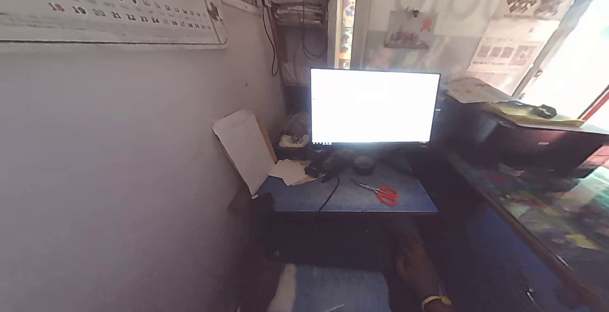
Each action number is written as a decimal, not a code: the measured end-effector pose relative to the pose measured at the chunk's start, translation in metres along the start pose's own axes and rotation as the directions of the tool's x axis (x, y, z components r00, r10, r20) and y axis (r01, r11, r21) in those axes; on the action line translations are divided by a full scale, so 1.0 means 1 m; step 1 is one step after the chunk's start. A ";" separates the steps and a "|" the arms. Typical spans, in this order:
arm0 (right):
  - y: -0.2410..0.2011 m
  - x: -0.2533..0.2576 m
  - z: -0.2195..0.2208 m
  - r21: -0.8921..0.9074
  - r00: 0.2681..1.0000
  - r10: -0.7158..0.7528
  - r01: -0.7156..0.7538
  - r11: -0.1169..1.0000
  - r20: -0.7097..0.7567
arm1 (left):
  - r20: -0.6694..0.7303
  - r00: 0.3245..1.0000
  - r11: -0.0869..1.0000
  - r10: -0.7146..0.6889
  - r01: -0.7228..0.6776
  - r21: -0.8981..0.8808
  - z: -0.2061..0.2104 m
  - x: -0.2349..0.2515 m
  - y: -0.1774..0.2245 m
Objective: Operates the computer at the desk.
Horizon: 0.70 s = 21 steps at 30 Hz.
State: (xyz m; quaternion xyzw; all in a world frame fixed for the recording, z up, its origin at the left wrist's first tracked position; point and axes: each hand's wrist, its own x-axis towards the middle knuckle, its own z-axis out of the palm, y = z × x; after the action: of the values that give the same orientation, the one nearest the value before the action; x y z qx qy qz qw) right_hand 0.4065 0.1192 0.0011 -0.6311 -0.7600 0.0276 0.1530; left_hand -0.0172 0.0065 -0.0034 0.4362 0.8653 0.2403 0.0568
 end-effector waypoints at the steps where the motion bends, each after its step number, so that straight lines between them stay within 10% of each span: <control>1: -0.001 -0.001 -0.002 -0.002 1.000 0.001 -0.001 1.000 -0.001 | 0.003 1.000 1.000 0.013 -0.013 -0.010 0.002 0.000 -0.001; 21: 0.006 -0.005 0.013 0.029 0.940 -0.198 0.214 0.976 -0.277 | -0.039 0.996 0.997 0.078 -0.077 0.023 0.021 0.003 -0.016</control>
State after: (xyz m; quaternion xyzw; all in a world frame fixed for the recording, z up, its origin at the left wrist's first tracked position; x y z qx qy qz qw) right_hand 0.4091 0.1178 -0.0131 -0.5412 -0.7923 -0.0533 0.2766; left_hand -0.0241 0.0081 -0.0294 0.4652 0.8512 0.2417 0.0257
